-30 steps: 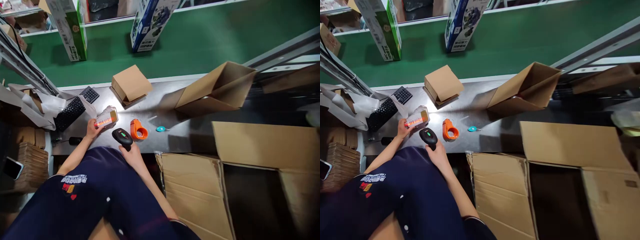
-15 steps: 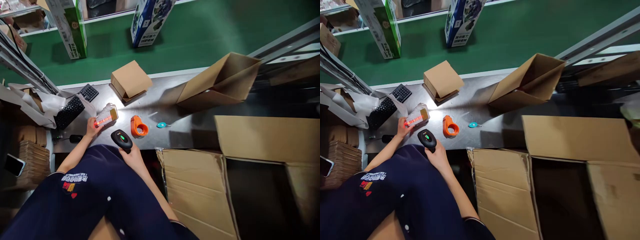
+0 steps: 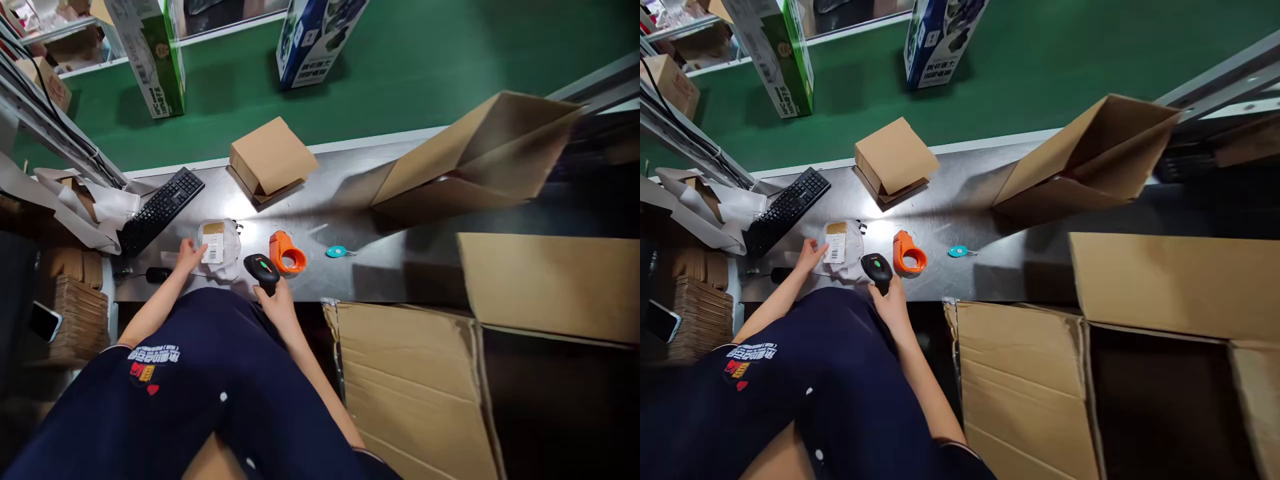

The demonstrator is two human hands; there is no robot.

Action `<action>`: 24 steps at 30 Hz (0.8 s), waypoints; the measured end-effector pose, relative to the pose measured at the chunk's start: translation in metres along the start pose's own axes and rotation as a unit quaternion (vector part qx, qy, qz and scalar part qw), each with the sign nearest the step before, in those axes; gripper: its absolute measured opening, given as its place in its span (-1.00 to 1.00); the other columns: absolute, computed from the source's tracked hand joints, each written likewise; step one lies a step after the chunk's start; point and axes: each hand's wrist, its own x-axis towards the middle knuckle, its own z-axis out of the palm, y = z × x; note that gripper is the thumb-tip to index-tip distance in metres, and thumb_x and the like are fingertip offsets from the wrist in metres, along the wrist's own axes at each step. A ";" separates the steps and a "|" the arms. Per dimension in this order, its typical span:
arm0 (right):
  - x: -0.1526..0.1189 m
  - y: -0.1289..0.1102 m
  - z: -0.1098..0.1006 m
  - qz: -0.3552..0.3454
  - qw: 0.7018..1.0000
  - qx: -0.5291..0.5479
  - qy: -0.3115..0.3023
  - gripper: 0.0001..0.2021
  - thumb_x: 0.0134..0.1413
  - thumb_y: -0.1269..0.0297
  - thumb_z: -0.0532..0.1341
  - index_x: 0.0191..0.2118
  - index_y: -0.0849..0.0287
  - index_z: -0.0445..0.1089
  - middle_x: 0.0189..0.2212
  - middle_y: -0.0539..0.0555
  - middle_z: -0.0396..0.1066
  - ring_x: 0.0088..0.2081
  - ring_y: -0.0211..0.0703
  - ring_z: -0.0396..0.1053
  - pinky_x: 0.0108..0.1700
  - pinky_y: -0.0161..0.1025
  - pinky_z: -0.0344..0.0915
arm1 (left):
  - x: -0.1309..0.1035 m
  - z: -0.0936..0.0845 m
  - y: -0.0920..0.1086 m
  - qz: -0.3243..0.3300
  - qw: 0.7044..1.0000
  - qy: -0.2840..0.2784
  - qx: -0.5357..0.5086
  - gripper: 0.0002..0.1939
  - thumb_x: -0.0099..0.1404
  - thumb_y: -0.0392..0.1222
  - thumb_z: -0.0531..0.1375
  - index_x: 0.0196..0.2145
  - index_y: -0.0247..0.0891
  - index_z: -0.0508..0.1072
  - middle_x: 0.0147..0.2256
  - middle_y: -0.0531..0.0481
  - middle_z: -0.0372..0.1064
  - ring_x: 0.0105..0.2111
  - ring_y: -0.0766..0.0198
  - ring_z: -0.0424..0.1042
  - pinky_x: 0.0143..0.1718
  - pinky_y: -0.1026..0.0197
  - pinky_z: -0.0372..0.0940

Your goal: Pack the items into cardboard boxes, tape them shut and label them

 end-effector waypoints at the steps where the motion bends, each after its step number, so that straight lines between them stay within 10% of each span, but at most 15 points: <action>1: 0.000 0.002 -0.003 0.001 1.000 0.000 0.007 -0.66 0.00 0.02 0.32 -0.15 0.11 0.43 -0.21 0.12 0.45 -0.12 0.14 0.45 0.05 0.20 0.43 | 0.010 0.002 0.009 -0.008 1.000 0.000 -0.013 -0.35 0.14 -0.01 0.51 0.10 -0.23 0.40 0.10 -0.26 0.50 0.14 0.02 0.49 0.11 0.06 0.39; 8: -0.008 -0.016 -0.004 0.001 1.000 -0.001 -0.014 -0.68 0.01 0.01 0.32 -0.20 0.11 0.42 -0.25 0.12 0.43 -0.13 0.13 0.43 0.03 0.16 0.41 | 0.036 0.036 0.048 -0.057 0.987 -0.084 -0.121 -0.40 -0.09 -0.21 0.62 -0.13 -0.31 0.49 -0.32 -0.15 0.61 -0.36 0.07 0.61 -0.23 0.00 0.52; 16: -0.009 -0.050 0.024 -0.026 0.999 0.025 0.012 -0.76 0.11 0.11 0.28 -0.15 0.10 0.43 -0.24 0.11 0.44 -0.15 0.08 0.44 0.00 0.10 0.45 | 0.002 0.059 0.052 0.054 0.942 0.008 -0.332 -0.33 0.11 -0.24 0.52 0.12 -0.14 0.39 0.04 -0.12 0.59 -0.11 0.19 0.63 -0.16 0.17 0.53; 24: -0.019 -0.066 0.020 -0.039 0.994 0.095 0.040 -0.59 0.13 0.07 0.32 0.03 0.19 0.48 -0.05 0.23 0.57 0.00 0.14 0.52 0.17 0.14 0.44 | -0.004 0.053 0.055 0.059 0.892 0.043 -0.447 -0.58 0.15 -0.29 0.46 -0.05 -0.18 0.50 -0.04 -0.10 0.63 0.02 0.14 0.62 0.02 0.11 0.51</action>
